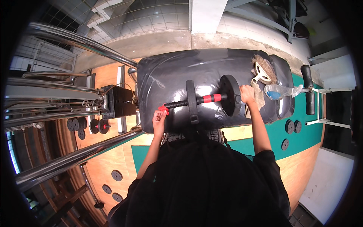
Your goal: The person assembles a dumbbell by sliding weight plates onto a barbell and securing them with collars. They then clean the weight plates with a brush and cloth before placing the assembled dumbbell on a rack.
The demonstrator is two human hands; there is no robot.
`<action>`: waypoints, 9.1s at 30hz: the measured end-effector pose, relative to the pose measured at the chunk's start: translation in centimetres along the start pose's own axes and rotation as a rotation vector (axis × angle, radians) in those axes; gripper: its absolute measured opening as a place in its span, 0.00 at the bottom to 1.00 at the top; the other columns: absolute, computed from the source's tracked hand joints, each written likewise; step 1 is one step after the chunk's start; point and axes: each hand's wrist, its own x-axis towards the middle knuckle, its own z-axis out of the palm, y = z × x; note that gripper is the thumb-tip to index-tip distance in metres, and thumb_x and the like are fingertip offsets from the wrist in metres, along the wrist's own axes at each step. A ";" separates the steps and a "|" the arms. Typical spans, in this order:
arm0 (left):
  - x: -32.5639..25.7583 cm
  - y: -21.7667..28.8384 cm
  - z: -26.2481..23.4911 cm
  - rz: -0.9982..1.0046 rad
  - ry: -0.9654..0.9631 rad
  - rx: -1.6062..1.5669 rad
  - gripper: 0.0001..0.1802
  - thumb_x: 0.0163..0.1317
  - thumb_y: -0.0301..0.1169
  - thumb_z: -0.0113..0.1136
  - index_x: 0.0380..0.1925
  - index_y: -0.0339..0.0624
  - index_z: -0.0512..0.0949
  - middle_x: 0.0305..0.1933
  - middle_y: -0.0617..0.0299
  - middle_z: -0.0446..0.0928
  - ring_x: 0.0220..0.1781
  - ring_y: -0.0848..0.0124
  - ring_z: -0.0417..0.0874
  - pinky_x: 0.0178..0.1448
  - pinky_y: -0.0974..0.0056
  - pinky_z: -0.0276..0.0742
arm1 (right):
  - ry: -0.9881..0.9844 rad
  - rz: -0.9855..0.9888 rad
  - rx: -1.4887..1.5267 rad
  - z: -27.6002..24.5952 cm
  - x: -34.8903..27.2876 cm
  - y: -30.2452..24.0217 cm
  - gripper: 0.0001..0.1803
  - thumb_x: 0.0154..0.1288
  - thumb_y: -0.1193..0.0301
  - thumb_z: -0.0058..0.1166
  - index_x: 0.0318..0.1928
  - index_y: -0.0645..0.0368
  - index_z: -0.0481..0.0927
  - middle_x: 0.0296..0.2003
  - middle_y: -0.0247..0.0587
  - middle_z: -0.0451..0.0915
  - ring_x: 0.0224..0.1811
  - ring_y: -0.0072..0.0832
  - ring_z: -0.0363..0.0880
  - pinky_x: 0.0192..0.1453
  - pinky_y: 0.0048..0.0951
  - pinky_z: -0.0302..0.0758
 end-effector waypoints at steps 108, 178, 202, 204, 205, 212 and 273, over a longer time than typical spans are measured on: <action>4.3 5.8 7.6 0.620 -0.169 1.083 0.17 0.66 0.37 0.43 0.26 0.47 0.81 0.32 0.72 0.77 0.41 0.76 0.73 0.61 0.54 0.41 | 0.059 0.050 0.008 0.0 -0.5 -0.6 0.28 0.65 0.56 0.38 0.16 0.62 0.79 0.20 0.57 0.76 0.27 0.50 0.77 0.36 0.45 0.73; 11.2 6.3 8.8 -0.806 -1.234 0.932 0.15 0.63 0.29 0.51 0.49 0.37 0.70 0.44 0.64 0.75 0.45 0.76 0.73 0.47 0.71 0.71 | -0.108 0.072 0.071 -0.1 -1.4 -1.0 0.26 0.64 0.57 0.37 0.17 0.59 0.80 0.19 0.53 0.77 0.24 0.46 0.78 0.34 0.42 0.74; 3.6 6.7 7.6 -0.793 -0.701 1.163 0.31 0.46 0.67 0.55 0.24 0.48 0.74 0.16 0.73 0.61 0.18 0.80 0.62 0.22 0.72 0.58 | -0.138 -0.186 0.077 -1.1 -0.3 -0.4 0.26 0.63 0.58 0.38 0.18 0.63 0.80 0.21 0.57 0.77 0.27 0.49 0.79 0.39 0.45 0.74; 0.4 5.0 6.8 -0.829 -0.646 1.021 0.31 0.45 0.68 0.55 0.19 0.50 0.71 0.13 0.76 0.58 0.14 0.82 0.57 0.18 0.73 0.52 | -0.230 -0.269 0.042 -1.3 0.2 -0.2 0.26 0.63 0.57 0.38 0.22 0.63 0.81 0.25 0.58 0.78 0.31 0.50 0.79 0.42 0.46 0.73; -1.1 4.4 6.7 -0.803 -0.597 0.954 0.30 0.45 0.67 0.55 0.18 0.50 0.70 0.12 0.77 0.57 0.12 0.82 0.55 0.17 0.73 0.50 | -0.257 -0.315 0.016 -1.5 0.9 -0.2 0.25 0.63 0.57 0.37 0.25 0.64 0.81 0.27 0.59 0.78 0.34 0.51 0.79 0.44 0.46 0.73; -14.7 3.5 5.2 -0.719 -0.413 0.596 0.26 0.55 0.61 0.51 0.16 0.52 0.67 0.12 0.78 0.57 0.11 0.85 0.52 0.15 0.75 0.48 | -0.389 -0.629 -0.127 -4.3 0.2 -5.7 0.17 0.57 0.65 0.40 0.30 0.63 0.81 0.33 0.60 0.78 0.40 0.52 0.77 0.46 0.47 0.72; -27.5 33.3 -94.8 -0.596 -0.489 1.161 0.18 0.47 0.44 0.66 0.35 0.45 0.80 0.26 0.58 0.79 0.28 0.67 0.78 0.36 0.65 0.71 | -1.082 -0.753 0.010 10.5 -22.5 -103.5 0.25 0.53 0.53 0.54 0.49 0.50 0.73 0.36 0.51 0.80 0.40 0.46 0.79 0.47 0.41 0.73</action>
